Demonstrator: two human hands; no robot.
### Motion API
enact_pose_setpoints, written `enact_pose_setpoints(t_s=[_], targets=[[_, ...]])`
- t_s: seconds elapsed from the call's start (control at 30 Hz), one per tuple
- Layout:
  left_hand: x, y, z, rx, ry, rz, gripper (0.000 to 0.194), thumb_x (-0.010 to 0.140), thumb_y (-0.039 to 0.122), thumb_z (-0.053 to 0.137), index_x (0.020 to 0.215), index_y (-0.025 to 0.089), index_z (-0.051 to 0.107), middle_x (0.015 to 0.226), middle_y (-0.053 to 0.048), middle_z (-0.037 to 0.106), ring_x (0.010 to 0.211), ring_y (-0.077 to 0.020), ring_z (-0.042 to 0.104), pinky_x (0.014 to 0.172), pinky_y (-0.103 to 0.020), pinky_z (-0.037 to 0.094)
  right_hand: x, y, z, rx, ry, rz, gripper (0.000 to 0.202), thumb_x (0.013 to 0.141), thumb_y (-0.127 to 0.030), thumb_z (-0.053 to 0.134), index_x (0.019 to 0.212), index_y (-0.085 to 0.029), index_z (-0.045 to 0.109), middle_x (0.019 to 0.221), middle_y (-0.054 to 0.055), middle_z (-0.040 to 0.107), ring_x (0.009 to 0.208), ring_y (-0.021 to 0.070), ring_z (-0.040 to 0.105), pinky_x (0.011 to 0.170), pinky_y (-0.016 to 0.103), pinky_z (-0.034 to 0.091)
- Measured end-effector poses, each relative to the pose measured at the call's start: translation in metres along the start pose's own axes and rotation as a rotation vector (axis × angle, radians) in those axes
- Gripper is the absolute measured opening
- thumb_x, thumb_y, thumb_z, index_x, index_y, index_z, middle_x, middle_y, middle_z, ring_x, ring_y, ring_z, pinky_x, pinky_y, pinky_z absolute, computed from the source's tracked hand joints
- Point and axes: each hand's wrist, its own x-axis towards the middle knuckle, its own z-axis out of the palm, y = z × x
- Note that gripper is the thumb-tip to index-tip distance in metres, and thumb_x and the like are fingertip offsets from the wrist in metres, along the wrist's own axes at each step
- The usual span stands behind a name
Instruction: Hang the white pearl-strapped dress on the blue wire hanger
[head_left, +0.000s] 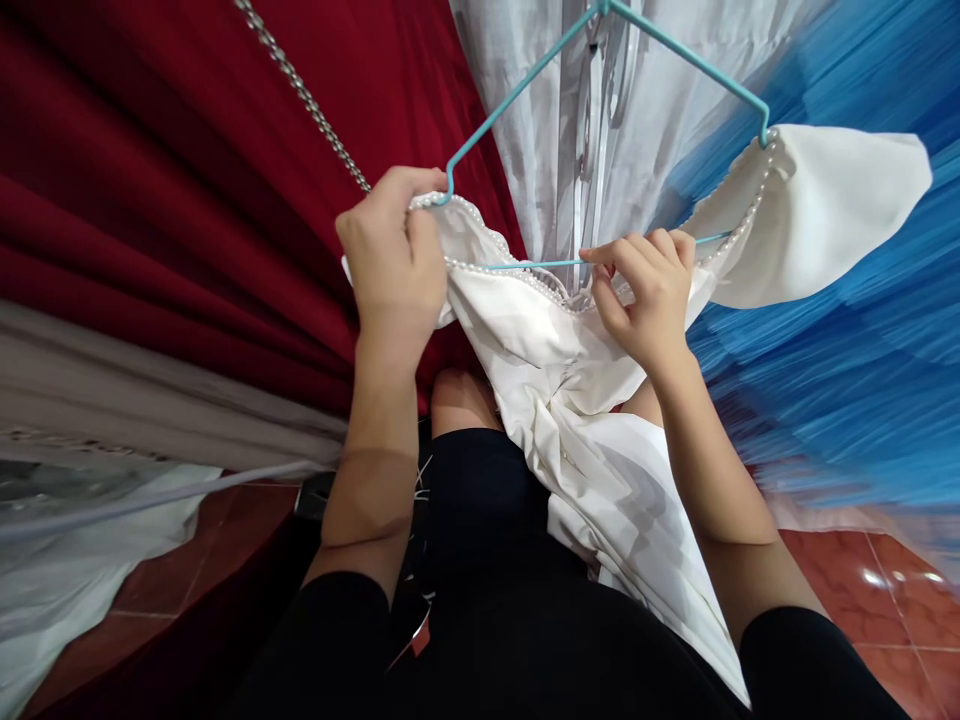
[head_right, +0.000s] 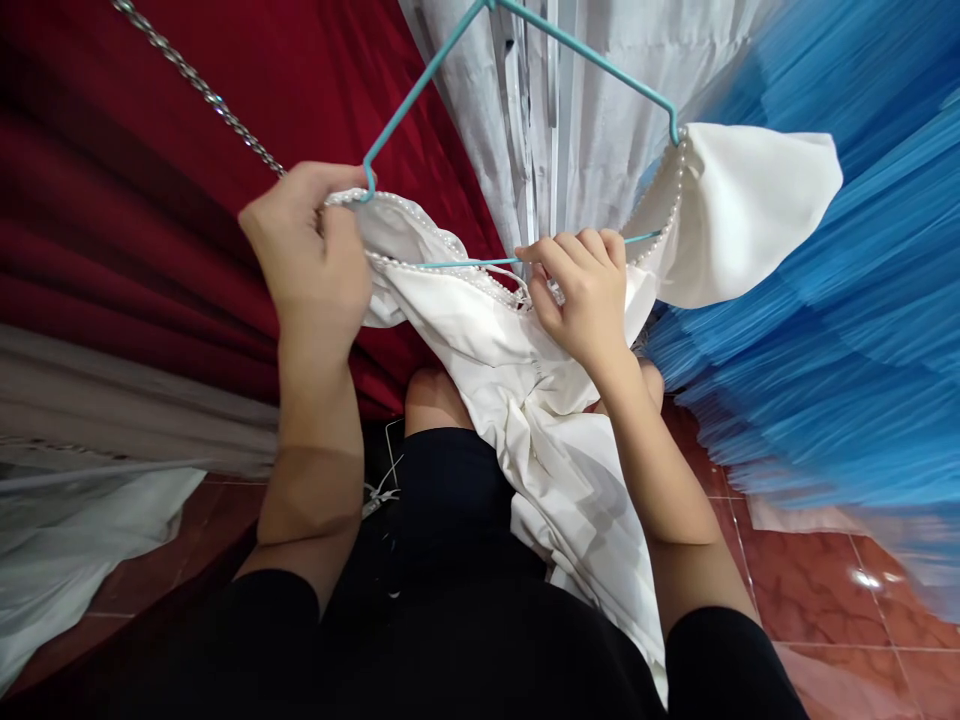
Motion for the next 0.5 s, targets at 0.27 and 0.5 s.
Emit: enact_pose_setpoints(t_s=[0.27,0.5], targets=[[0.003,-0.050,-0.039,-0.150,0.454,0.140,0.014,0.094,0.014,0.064,0.100,0.020,0.076,0.097,0.004,0.074,0.094,-0.0160,0.070,0.090,-0.039,0.060,0.004,-0.012,-0.005,0.115,-0.068,0.031,0.029,0.108,-0.039,0.045,0.112,-0.027,0.072,0.086,0.002,0.064,0.089,0.0197,0.056,0.099,0.044,0.039],[-0.075,-0.054,0.002,-0.291,0.405,-0.269,0.005,0.082,0.012,0.070,0.085,0.015,0.072,0.075,0.002,0.074,0.070,-0.0135,0.072,0.066,-0.025,0.058,0.002,-0.015,0.009,0.185,0.012,0.022,0.029,0.109,-0.038,0.046,0.110,-0.026,0.072,0.088,0.000,0.067,0.085,0.0172,0.055,0.097,0.042,0.039]])
